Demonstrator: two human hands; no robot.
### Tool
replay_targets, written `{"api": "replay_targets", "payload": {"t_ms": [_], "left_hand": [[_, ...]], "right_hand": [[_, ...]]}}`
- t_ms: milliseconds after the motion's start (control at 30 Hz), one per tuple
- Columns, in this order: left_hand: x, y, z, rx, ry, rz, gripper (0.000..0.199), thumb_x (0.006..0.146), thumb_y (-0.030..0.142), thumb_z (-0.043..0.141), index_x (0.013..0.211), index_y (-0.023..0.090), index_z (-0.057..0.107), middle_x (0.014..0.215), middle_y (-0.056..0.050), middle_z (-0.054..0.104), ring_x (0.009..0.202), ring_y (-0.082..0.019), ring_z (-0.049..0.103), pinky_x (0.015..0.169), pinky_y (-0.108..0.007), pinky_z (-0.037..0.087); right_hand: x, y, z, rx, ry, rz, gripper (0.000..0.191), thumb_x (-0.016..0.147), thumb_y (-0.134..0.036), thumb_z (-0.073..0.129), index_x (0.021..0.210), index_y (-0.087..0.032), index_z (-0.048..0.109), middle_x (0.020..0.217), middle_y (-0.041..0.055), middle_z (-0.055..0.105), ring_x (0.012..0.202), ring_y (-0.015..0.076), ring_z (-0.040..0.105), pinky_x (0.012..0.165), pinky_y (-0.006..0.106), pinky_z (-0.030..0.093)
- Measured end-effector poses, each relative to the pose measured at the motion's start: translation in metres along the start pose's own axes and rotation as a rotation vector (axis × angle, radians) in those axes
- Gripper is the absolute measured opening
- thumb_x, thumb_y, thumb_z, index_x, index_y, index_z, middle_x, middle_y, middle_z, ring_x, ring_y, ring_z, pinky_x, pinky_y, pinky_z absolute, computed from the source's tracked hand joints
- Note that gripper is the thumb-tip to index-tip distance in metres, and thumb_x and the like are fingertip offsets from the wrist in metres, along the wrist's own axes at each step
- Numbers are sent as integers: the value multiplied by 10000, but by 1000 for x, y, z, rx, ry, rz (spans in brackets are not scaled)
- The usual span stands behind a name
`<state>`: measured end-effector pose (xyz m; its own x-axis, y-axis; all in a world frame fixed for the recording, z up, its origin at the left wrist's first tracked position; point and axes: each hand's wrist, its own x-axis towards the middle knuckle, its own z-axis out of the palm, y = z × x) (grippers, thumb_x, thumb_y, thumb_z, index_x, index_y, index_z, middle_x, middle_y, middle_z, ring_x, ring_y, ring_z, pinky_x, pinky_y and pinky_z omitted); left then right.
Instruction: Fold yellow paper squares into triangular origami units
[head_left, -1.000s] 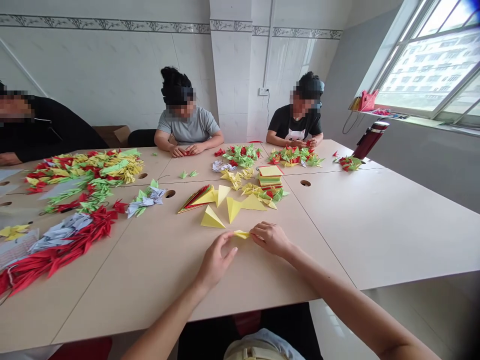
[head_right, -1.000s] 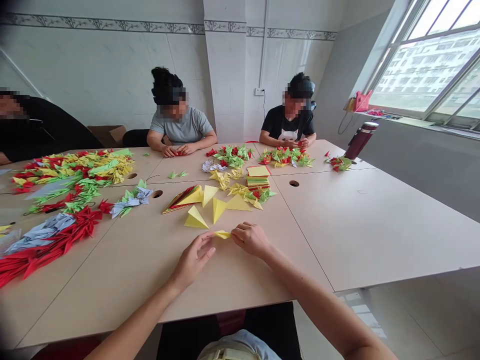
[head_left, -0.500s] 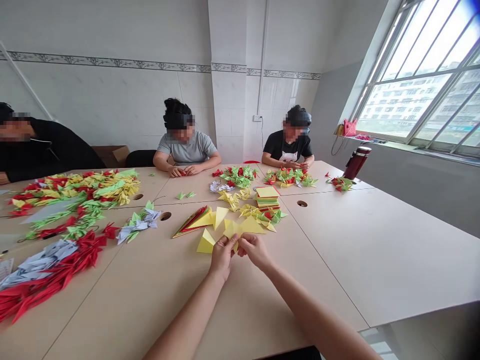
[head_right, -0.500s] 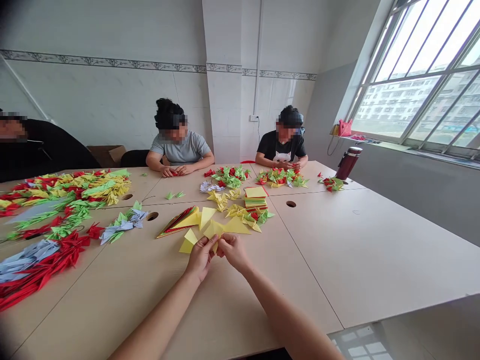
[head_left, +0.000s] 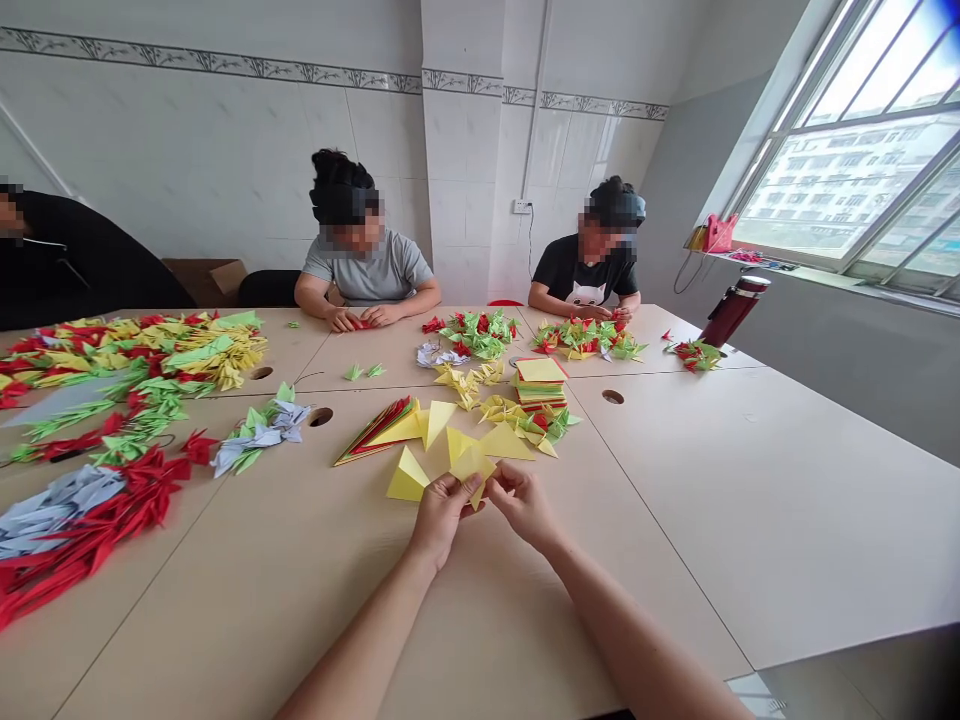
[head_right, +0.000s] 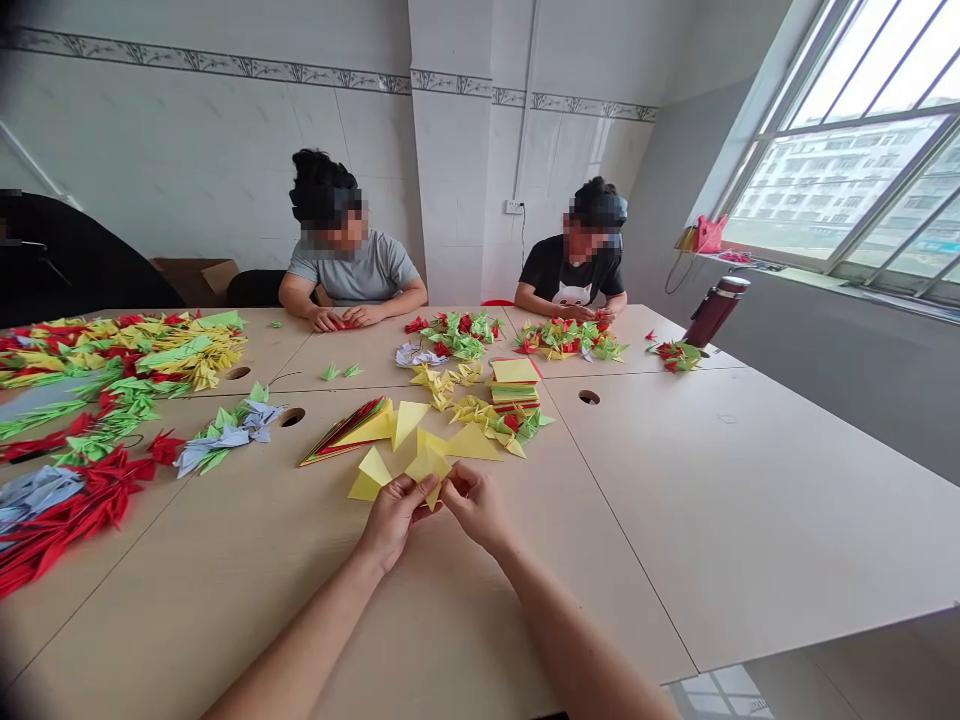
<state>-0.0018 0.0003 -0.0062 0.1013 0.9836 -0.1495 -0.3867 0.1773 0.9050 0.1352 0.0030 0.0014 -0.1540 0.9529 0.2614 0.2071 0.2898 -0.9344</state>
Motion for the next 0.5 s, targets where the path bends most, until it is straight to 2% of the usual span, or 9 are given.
{"api": "replay_targets", "payload": {"t_ms": [67, 133, 200, 300, 500], "left_hand": [[0, 0, -1, 59, 35, -1, 404, 583, 446, 769, 823, 145, 645, 807, -42, 684, 667, -154, 631, 612, -267, 502], [1, -2, -2, 149, 54, 26, 413, 595, 462, 755, 835, 140, 658, 746, -34, 679, 606, -147, 630, 581, -261, 496], [2, -3, -3, 233, 41, 65, 400, 607, 456, 749, 833, 134, 674, 660, -18, 660, 568, -140, 615, 556, -249, 484], [3, -3, -5, 307, 26, 107, 359, 636, 432, 735, 830, 136, 677, 612, -1, 634, 547, -125, 588, 547, -240, 475], [6, -3, -8, 379, 34, 157, 314, 681, 421, 698, 843, 155, 666, 630, 7, 628, 541, -114, 556, 548, -237, 456]], "right_hand": [[-1, -2, -2, -57, 67, -43, 174, 832, -282, 466, 722, -172, 544, 627, -3, 563, 565, 109, 508, 517, 218, 392], [-1, -5, -3, -128, 129, -101, 165, 831, -265, 469, 910, -182, 589, 747, 13, 586, 608, 110, 518, 558, 229, 431], [-2, -6, -3, -194, 137, -162, 279, 822, -244, 488, 1085, -213, 575, 890, 35, 599, 690, 119, 548, 618, 243, 468], [-3, -5, -3, -284, 129, -220, 337, 830, -228, 486, 1156, -249, 571, 989, 47, 600, 773, 132, 575, 684, 260, 491], [-5, 3, -1, -387, 121, -221, 425, 867, -260, 442, 1291, -266, 471, 1013, 54, 612, 725, 128, 603, 544, 224, 483]]}}
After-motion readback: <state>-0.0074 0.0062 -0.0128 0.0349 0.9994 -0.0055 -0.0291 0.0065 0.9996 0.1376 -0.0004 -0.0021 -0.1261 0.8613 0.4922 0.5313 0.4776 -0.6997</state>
